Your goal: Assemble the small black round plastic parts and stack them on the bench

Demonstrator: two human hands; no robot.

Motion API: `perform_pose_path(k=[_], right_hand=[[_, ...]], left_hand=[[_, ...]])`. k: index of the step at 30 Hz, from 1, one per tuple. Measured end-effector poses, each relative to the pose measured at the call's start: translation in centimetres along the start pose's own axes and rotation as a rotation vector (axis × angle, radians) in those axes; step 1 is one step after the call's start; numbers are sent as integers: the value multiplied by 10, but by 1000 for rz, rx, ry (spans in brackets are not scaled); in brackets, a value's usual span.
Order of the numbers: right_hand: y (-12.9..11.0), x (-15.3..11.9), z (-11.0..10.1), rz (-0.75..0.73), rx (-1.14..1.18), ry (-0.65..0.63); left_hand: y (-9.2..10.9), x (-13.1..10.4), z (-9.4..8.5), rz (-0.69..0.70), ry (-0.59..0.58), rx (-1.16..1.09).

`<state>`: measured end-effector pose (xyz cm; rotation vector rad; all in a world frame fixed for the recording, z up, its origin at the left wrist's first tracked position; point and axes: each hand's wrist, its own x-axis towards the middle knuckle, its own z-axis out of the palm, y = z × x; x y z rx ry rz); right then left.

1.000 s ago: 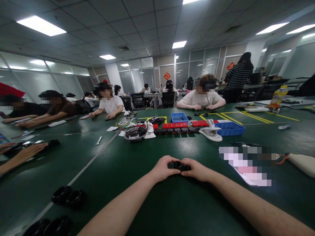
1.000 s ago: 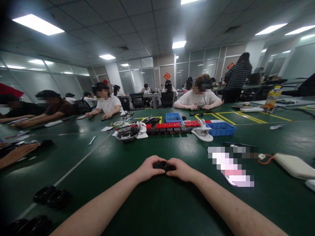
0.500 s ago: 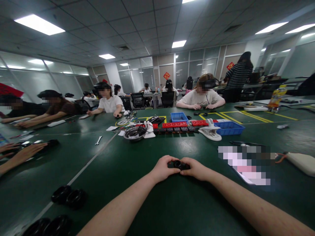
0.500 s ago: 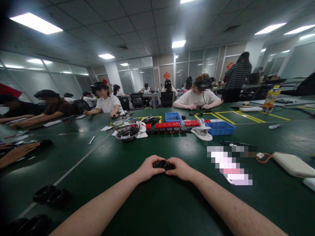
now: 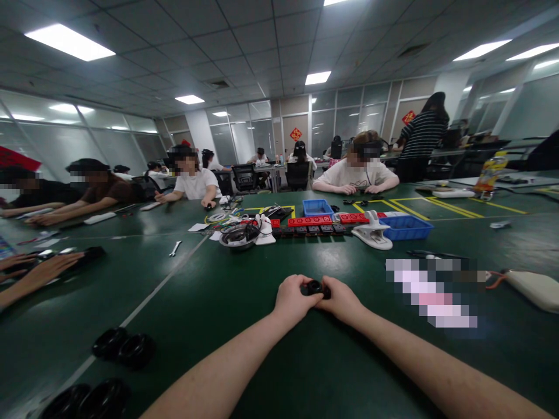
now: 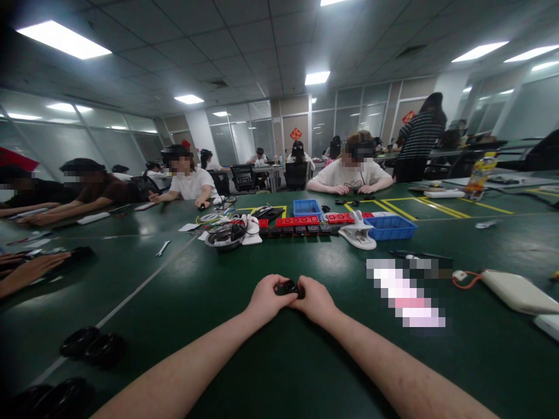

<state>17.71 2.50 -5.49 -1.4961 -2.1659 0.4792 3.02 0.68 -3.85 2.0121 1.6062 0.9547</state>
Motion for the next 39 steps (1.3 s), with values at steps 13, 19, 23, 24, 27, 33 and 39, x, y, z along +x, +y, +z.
perform_pose_path(k=[13,19,23,24,27,33,39], right_hand=[[0,-1,-12,-149,109,-80],[7,3,-27,-227,266,-317],[6,4,-26,-278,227,-288],[6,4,-25,-287,219,-284],[7,4,-24,-283,198,-275],[6,3,-24,-279,195,-262],[5,3,-24,-260,199,-267]], left_hand=[[-6,5,-9,99,-117,-79],[-11,7,-18,184,-259,-110],[-12,6,-17,213,-252,-145],[-12,6,-17,222,-252,-148],[-11,6,-17,245,-254,-123],[-12,6,-18,273,-256,-155],[-10,5,-17,255,-250,-163]])
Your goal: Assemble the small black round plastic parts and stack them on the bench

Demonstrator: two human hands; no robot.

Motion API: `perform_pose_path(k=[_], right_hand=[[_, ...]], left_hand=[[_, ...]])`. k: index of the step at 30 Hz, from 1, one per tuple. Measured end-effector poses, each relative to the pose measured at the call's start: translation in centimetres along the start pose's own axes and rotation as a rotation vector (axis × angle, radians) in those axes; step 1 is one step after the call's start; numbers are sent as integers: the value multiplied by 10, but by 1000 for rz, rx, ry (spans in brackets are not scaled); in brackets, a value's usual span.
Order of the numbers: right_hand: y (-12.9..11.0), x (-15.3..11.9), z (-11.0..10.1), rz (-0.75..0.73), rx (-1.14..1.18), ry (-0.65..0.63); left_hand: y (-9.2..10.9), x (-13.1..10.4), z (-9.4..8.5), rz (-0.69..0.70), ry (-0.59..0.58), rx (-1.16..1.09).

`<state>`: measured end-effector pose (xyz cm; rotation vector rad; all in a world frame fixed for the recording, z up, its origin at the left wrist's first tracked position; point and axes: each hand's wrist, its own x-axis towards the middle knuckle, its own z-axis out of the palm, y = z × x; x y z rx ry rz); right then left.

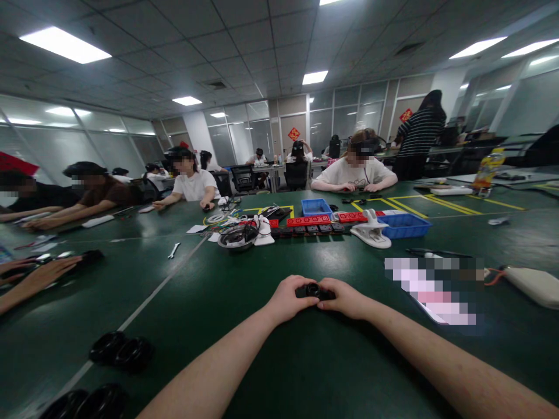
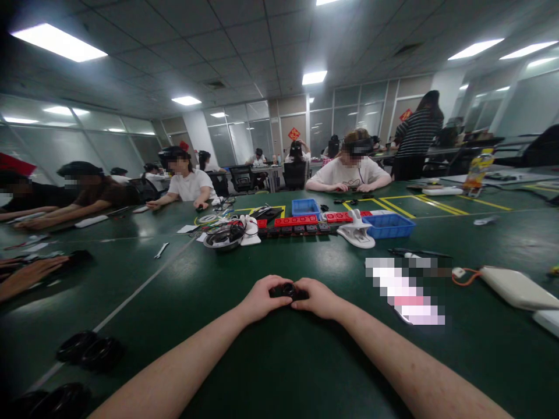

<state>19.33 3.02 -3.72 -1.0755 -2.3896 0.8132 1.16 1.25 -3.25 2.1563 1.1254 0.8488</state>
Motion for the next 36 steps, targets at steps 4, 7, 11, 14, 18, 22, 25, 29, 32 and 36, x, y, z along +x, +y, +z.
perform_pose_path(k=[4,7,11,14,18,22,25,29,32,36], right_hand=[[1,0,1,11,26,3],[3,1,2,36,40,10],[3,1,4,89,53,33],[4,0,6,133,41,71],[4,1,14,184,-70,146],[-6,3,26,279,-316,270],[-15,3,31,314,-460,322],[-16,2,29,281,-444,285],[-10,-1,20,176,-283,238],[-3,-4,3,65,24,64]], left_hand=[[-1,0,2,-33,25,1],[0,0,2,-61,39,10],[4,-1,4,-103,68,33],[8,-1,6,-142,105,72],[10,-2,13,-165,168,156],[10,-1,19,-200,254,215],[10,0,22,-200,290,237],[8,0,21,-170,286,243],[5,0,15,-126,228,184],[-1,1,3,-56,27,52]])
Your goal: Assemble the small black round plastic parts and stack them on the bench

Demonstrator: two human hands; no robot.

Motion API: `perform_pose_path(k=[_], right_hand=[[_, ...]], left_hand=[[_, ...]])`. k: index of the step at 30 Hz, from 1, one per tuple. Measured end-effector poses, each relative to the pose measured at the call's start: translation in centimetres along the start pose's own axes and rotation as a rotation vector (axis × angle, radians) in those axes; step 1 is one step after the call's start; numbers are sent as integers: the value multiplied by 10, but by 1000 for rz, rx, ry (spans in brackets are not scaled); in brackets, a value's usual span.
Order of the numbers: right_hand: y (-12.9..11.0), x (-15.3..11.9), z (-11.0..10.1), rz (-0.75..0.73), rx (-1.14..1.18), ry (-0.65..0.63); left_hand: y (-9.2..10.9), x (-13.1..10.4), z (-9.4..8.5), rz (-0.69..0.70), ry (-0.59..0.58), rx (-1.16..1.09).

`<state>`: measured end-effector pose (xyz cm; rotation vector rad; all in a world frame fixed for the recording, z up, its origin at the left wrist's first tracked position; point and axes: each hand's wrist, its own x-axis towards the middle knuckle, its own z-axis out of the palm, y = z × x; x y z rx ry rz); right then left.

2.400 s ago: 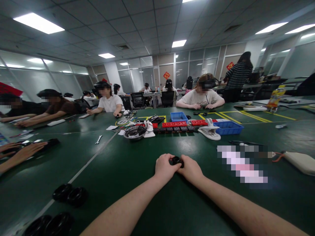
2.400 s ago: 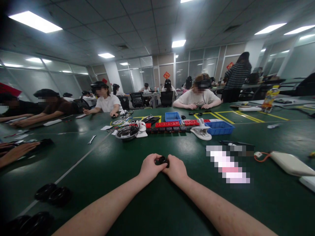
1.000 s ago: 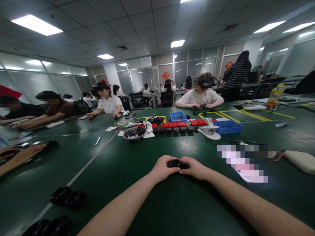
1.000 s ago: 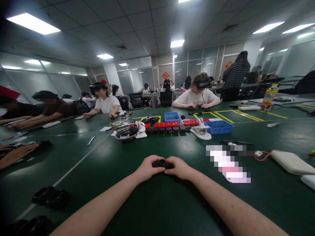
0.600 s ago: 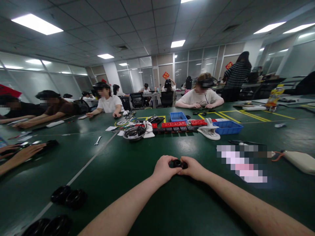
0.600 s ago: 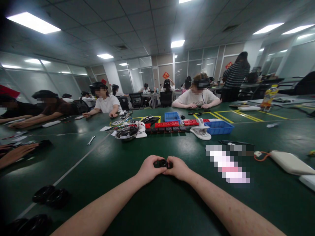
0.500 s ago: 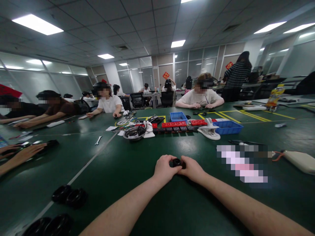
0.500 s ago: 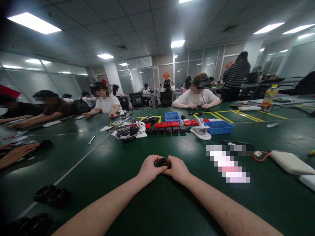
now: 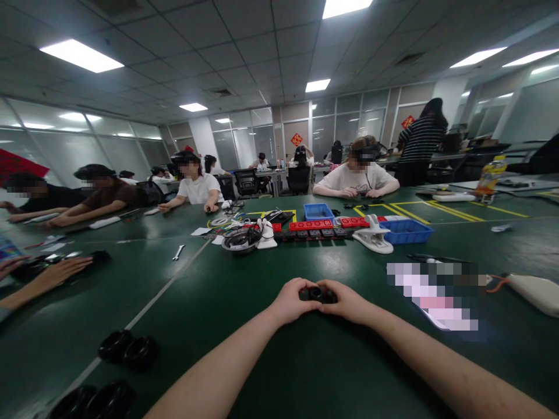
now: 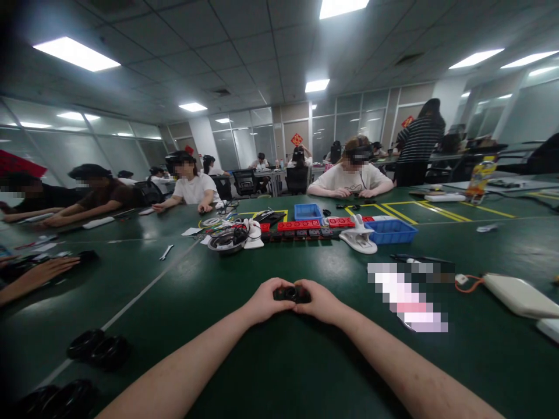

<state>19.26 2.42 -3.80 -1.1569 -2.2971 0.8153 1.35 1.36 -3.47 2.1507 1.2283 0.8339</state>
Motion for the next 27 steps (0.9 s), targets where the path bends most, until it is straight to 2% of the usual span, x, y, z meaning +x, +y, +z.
perform_pose_path(k=[2,4,9,13,27], right_hand=[[0,0,-6,-8,88,-100],[-1,0,-9,-25,87,-147],[-3,1,-8,-50,22,-125],[-2,1,-9,-80,25,-162],[0,3,-7,-57,34,-121]], left_hand=[[-3,1,-5,24,-80,-39],[-4,2,-8,39,-113,-54],[-4,2,-8,41,-111,-46],[-1,1,-8,48,-91,-41],[-4,0,-4,6,-83,-85]])
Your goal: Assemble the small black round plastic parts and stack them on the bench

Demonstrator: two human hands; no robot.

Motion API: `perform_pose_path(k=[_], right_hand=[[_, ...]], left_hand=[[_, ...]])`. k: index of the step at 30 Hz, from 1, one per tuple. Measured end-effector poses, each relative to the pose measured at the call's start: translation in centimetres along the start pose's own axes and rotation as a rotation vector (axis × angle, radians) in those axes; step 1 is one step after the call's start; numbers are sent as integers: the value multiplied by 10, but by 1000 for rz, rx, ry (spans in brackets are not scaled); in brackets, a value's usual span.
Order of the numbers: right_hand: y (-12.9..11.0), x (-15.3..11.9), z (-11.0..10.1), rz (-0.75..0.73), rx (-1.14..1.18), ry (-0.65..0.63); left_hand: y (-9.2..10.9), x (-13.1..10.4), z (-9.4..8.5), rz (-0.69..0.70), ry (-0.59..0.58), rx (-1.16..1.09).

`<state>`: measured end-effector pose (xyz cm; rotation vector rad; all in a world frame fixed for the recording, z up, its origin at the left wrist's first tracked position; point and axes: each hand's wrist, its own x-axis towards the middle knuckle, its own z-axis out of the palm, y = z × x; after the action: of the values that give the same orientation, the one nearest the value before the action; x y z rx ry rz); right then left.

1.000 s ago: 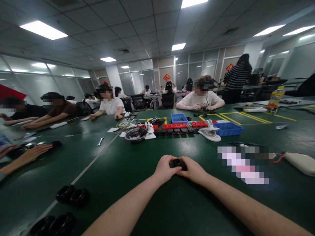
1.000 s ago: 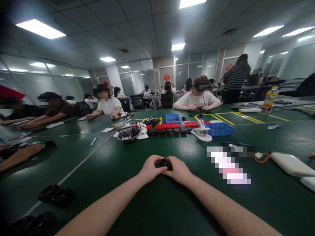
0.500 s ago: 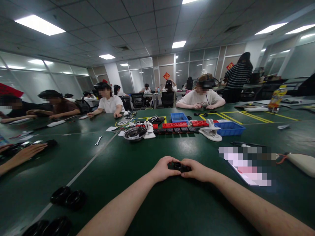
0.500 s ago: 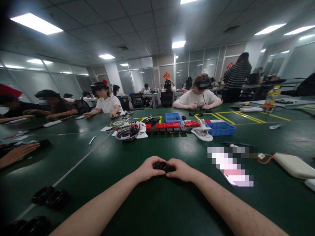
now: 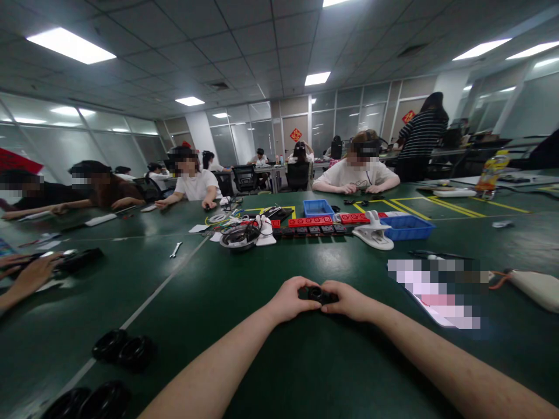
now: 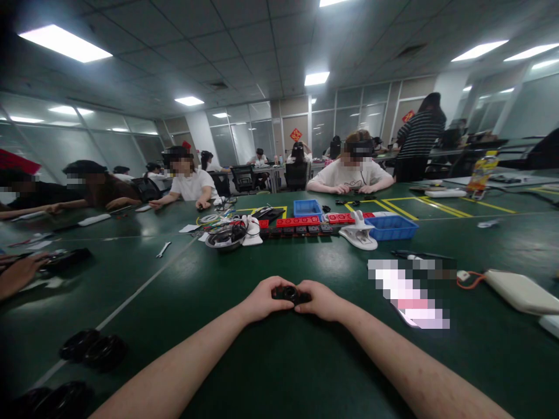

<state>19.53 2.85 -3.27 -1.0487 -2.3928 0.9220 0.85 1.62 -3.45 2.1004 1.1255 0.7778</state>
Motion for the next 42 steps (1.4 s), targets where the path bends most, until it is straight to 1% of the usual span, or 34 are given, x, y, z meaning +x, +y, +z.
perform_pose_path(k=[6,9,12,14,16,18,21,24,27,30,33,35,38,42], right_hand=[[0,0,3,66,4,25],[3,2,11,144,-64,119],[2,5,22,249,-195,250],[-1,7,27,295,-294,314],[-5,8,31,312,-380,346],[-9,8,33,314,-439,351],[-12,7,33,296,-470,352],[-11,5,31,267,-422,341],[-7,2,25,172,-297,293],[-1,1,16,85,-187,177],[2,0,8,55,-89,80],[2,0,6,24,-38,67],[2,1,5,-7,-41,58],[2,1,5,11,-69,46]], left_hand=[[4,-1,2,-17,25,31],[7,-1,8,-42,126,70],[11,-1,16,-96,265,150],[14,0,19,-130,321,208],[16,-1,21,-153,343,250],[16,-1,20,-161,348,270],[14,-1,19,-138,356,271],[10,-2,17,-110,335,248],[7,-2,13,-77,271,199],[5,-2,7,-32,194,145],[6,-3,2,-6,136,109],[7,-3,0,4,101,99],[8,-2,-2,17,55,84],[5,-1,-2,4,22,56]])
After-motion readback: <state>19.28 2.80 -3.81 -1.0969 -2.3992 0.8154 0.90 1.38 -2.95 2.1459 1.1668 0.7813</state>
